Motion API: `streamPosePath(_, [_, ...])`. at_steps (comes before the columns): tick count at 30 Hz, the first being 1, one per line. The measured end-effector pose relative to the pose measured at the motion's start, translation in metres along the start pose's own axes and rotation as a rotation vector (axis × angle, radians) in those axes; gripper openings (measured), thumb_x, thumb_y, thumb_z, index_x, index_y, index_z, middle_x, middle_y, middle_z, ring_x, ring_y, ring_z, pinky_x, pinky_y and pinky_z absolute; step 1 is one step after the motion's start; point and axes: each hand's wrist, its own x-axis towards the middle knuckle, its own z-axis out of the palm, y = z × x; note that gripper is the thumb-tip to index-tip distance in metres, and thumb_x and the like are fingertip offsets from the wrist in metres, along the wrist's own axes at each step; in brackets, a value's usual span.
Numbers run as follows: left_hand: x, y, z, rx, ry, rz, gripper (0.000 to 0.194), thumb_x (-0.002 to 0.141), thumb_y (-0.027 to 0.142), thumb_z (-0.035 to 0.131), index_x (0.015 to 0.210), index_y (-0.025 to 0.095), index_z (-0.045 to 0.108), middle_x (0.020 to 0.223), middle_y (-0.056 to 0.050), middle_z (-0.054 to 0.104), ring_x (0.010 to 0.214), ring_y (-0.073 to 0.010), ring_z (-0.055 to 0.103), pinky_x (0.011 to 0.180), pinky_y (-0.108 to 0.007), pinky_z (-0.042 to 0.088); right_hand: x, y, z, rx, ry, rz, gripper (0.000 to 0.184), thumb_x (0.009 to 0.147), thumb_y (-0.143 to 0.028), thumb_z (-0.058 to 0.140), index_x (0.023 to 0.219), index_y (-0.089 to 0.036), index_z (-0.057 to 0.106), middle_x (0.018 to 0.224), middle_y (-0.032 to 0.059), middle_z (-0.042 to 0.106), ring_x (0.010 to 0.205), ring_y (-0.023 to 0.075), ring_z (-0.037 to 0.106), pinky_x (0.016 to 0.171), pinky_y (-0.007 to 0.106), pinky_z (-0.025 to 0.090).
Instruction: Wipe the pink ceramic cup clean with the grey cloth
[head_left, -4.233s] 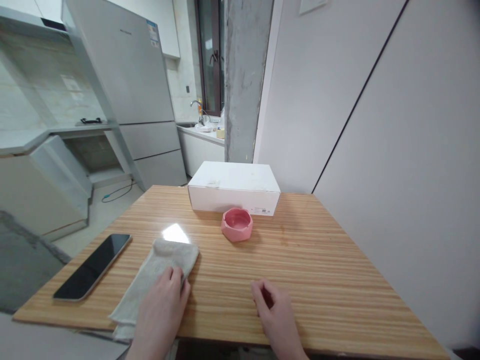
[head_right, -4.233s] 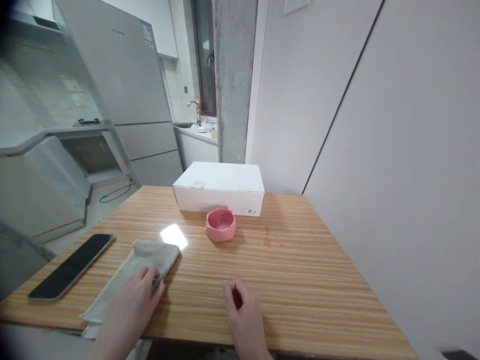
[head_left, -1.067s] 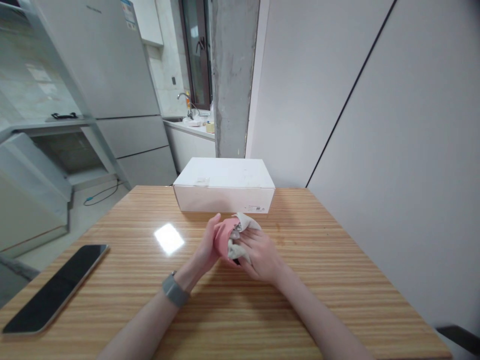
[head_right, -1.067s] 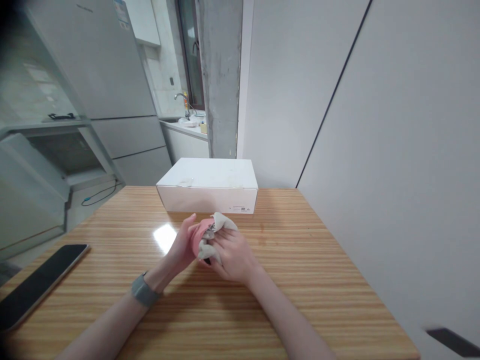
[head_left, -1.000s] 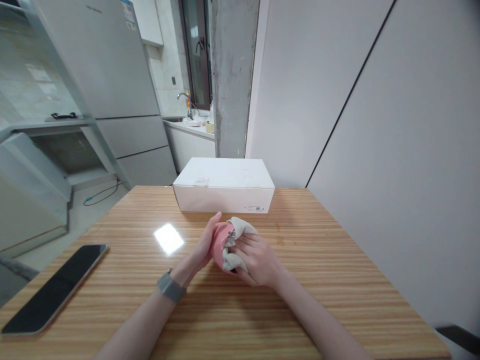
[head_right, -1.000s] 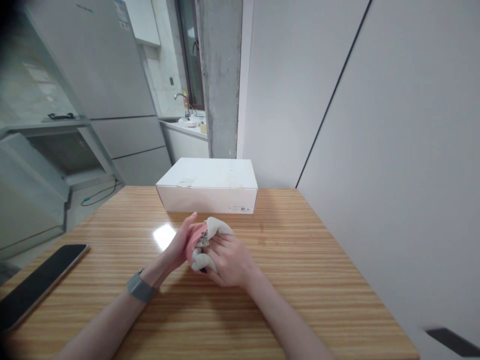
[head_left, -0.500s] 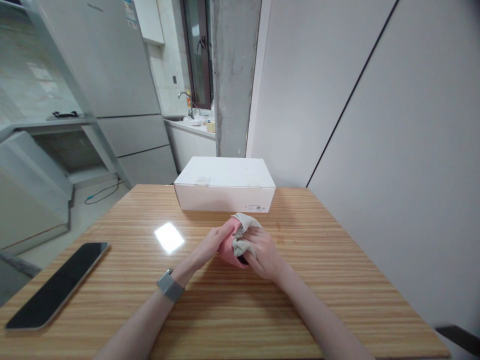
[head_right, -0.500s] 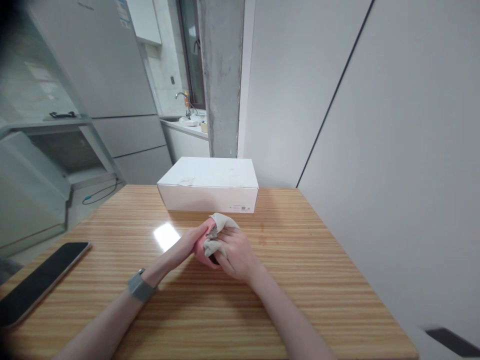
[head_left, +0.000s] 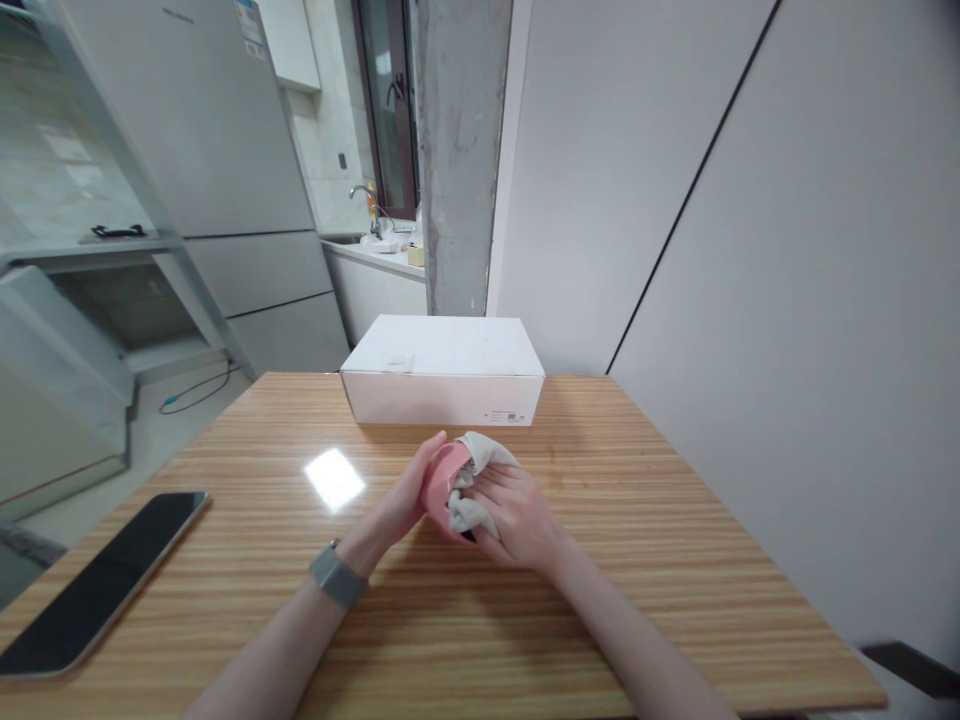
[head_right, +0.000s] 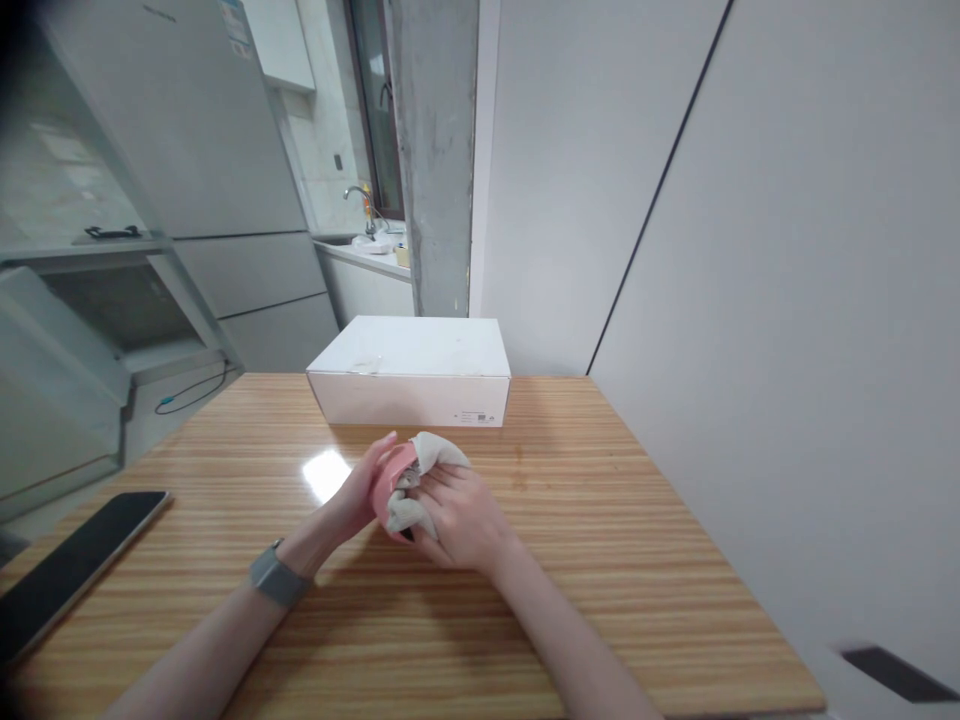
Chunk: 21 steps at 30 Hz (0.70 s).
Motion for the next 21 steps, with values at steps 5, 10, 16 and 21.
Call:
streamPosePath(5, [0.005,-0.003,-0.009,0.208,0.027,0.010,0.049,0.084,0.054,0.053,0.106,0.013,0.068,0.112,-0.008,0.069,0.118,-0.0221,0.054,0.110,-0.032,0.027,0.000,-0.002,0.002,0.059,0.020,0.018,0.023,0.088,-0.022,0.036,0.098,-0.019,0.056,0.100,0.0109,0.068,0.102,0.0228,0.060,0.094,0.044,0.046])
streamPosePath(10, [0.010,-0.014,-0.015,0.269,0.062,0.075,0.049,0.084,0.053,0.053,0.112,0.016,0.066,0.128,-0.006,0.060,0.129,-0.0241,0.043,0.115,-0.036,0.019,-0.006,0.007,-0.004,0.129,0.034,0.109,0.024,0.092,-0.021,0.033,0.091,-0.022,0.057,0.096,0.0073,0.068,0.096,0.0211,0.060,0.094,0.043,0.044])
streamPosePath(16, [-0.001,-0.015,-0.006,0.131,-0.168,0.063,0.049,0.087,0.040,0.056,0.132,0.022,0.051,0.139,-0.007,0.050,0.127,-0.0272,0.046,0.108,-0.044,0.033,-0.011,0.015,-0.009,0.207,0.142,0.324,0.029,0.095,-0.025,0.030,0.086,-0.022,0.057,0.092,0.0069,0.066,0.091,0.0217,0.059,0.086,0.040,0.044])
streamPosePath(21, [-0.002,-0.010,0.002,0.045,-0.127,0.040,0.053,0.075,0.033,0.069,0.125,0.017,0.057,0.127,-0.010,0.060,0.121,-0.0303,0.050,0.099,-0.040,0.041,-0.014,0.015,-0.009,0.159,0.138,0.299,0.026,0.094,-0.025,0.032,0.088,-0.022,0.057,0.091,0.0075,0.066,0.093,0.0225,0.060,0.088,0.041,0.045])
